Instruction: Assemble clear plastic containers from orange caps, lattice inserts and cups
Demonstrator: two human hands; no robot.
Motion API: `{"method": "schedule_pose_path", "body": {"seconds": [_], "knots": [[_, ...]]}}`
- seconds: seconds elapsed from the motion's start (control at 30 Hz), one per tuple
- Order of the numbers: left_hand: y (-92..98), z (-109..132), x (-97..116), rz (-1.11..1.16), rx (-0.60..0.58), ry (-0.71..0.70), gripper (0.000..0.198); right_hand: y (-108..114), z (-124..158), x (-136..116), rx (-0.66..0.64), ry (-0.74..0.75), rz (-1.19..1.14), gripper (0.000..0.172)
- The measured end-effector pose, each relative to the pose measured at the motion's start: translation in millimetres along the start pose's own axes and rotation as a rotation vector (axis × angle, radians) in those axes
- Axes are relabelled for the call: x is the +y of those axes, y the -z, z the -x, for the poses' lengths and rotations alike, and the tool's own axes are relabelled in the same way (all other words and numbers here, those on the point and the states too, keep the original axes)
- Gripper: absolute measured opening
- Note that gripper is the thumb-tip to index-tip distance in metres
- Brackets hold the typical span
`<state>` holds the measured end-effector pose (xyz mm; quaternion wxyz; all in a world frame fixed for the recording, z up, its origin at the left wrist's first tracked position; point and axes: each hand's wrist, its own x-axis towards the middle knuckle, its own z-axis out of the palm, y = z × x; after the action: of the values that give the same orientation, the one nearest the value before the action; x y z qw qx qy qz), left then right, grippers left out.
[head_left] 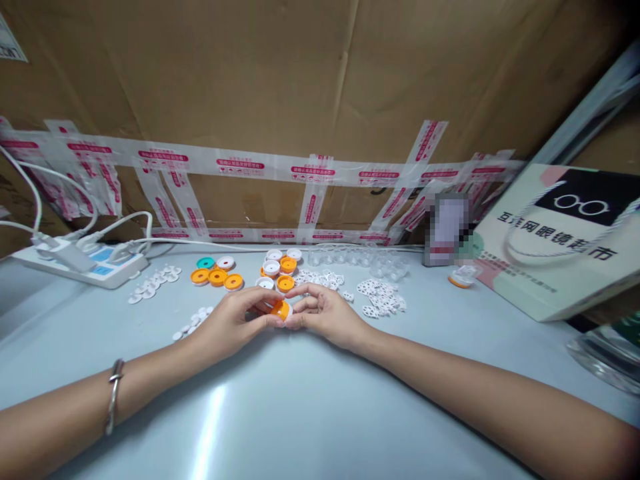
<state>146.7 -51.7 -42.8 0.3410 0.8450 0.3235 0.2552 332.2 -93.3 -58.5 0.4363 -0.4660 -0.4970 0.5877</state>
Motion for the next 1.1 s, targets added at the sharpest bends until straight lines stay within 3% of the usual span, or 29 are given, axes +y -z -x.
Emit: {"method": "schedule_pose_path", "body": {"seconds": [0.4, 0.6, 0.87, 1.1], "knots": [[0.9, 4.7, 4.0, -0.115, 0.009, -0.132, 0.019, 0.8, 1.2, 1.3, -0.038, 0.016, -0.005, 0.040], [-0.3, 4.7, 2.8, -0.090, 0.008, -0.094, 0.018, -0.6, 2.5, 1.5, -0.013, 0.027, 0.002, 0.050], [-2.1, 5.0, 6.1, -0.053, 0.011, 0.016, 0.013, -2.8, 4.5, 6.5, -0.039, 0.084, 0.015, 0.049], [-1.7, 8.6, 6.6, -0.205, 0.019, -0.157, 0.018, -2.4, 2.8, 6.0, -0.045, 0.056, -0.043, 0.044]]}}
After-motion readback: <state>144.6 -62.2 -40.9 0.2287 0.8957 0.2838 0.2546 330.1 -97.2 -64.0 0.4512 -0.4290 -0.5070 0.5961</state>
